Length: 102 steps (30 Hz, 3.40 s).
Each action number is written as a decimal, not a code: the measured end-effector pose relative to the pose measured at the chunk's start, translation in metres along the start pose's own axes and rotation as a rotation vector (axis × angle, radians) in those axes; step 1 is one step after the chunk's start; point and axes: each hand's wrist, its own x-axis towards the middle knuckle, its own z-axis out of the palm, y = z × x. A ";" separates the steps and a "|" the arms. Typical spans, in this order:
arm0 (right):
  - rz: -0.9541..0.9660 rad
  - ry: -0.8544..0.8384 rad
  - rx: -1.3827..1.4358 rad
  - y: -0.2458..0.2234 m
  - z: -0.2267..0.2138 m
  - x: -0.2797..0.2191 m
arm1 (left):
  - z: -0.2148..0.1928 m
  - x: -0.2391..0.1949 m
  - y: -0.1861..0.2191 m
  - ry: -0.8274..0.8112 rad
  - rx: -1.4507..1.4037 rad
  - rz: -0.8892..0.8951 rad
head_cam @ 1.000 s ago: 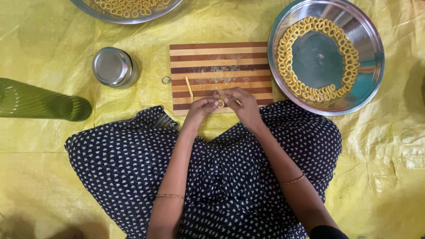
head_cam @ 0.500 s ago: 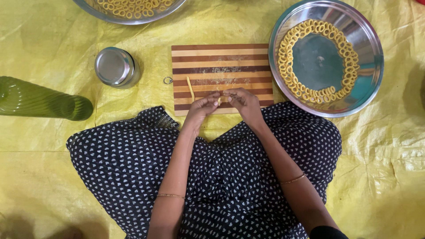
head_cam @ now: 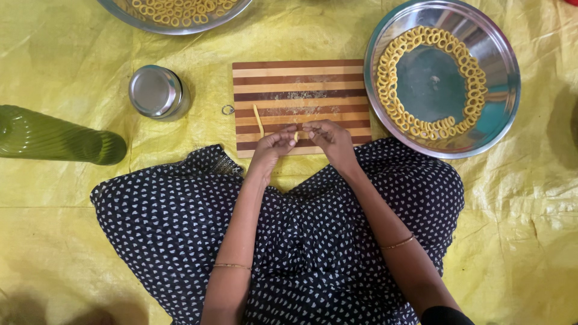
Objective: The person rolls small pieces of dough into thin strips on a wooden board, then shapes them into rings and places them into a metal tray. The process is repeated continuously throughout the clip.
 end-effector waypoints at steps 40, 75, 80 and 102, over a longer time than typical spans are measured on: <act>0.281 0.847 -0.352 0.110 -0.302 0.018 | 0.022 -0.029 0.033 0.463 0.499 0.474; 0.429 0.776 -0.858 0.136 -0.336 -0.004 | 0.023 -0.027 0.035 0.467 0.531 0.433; 0.427 0.772 -0.851 0.144 -0.339 -0.003 | 0.023 -0.027 0.036 0.462 0.521 0.443; 0.402 0.834 -0.872 0.162 -0.350 -0.016 | 0.021 -0.029 0.036 0.472 0.513 0.448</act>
